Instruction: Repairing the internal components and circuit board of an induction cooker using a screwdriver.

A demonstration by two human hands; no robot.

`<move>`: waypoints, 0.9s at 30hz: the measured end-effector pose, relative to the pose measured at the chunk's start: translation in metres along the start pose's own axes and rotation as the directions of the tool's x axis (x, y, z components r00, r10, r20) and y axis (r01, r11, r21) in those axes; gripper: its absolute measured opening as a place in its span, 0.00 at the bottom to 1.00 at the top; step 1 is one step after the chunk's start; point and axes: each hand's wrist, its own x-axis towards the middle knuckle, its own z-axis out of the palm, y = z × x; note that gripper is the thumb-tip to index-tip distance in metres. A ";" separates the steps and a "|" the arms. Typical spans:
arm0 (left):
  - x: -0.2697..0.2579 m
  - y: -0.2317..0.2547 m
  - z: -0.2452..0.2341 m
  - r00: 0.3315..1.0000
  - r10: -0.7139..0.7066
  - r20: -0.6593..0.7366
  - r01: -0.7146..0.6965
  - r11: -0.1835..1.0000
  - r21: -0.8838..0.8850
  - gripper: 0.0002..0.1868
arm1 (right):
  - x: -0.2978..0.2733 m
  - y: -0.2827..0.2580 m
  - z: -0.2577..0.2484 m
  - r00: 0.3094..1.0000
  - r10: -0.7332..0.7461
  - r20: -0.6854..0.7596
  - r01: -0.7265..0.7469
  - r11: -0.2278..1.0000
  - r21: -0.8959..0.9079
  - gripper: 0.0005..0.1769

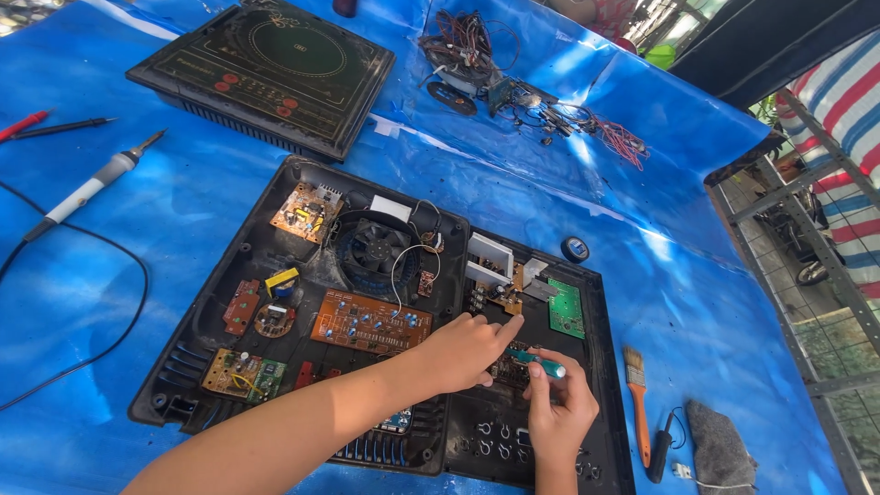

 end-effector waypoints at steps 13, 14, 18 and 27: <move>0.000 0.002 -0.002 0.999 0.019 -0.032 -0.019 1.000 0.013 0.58 | 0.001 -0.001 0.000 1.000 -0.018 -0.010 0.019 0.998 0.055 0.12; 0.001 0.002 -0.001 1.000 0.013 -0.027 -0.012 1.000 0.009 0.57 | 0.001 0.000 0.000 1.000 -0.018 -0.008 0.018 0.998 0.062 0.12; -0.001 0.001 -0.003 1.000 0.019 -0.025 -0.019 1.000 -0.006 0.57 | 0.002 0.000 0.000 0.999 -0.041 -0.009 0.041 0.998 0.040 0.12; -0.001 0.003 -0.005 0.999 0.025 -0.029 -0.025 1.000 0.008 0.58 | 0.004 -0.005 0.000 0.999 -0.042 -0.013 0.043 0.997 0.068 0.12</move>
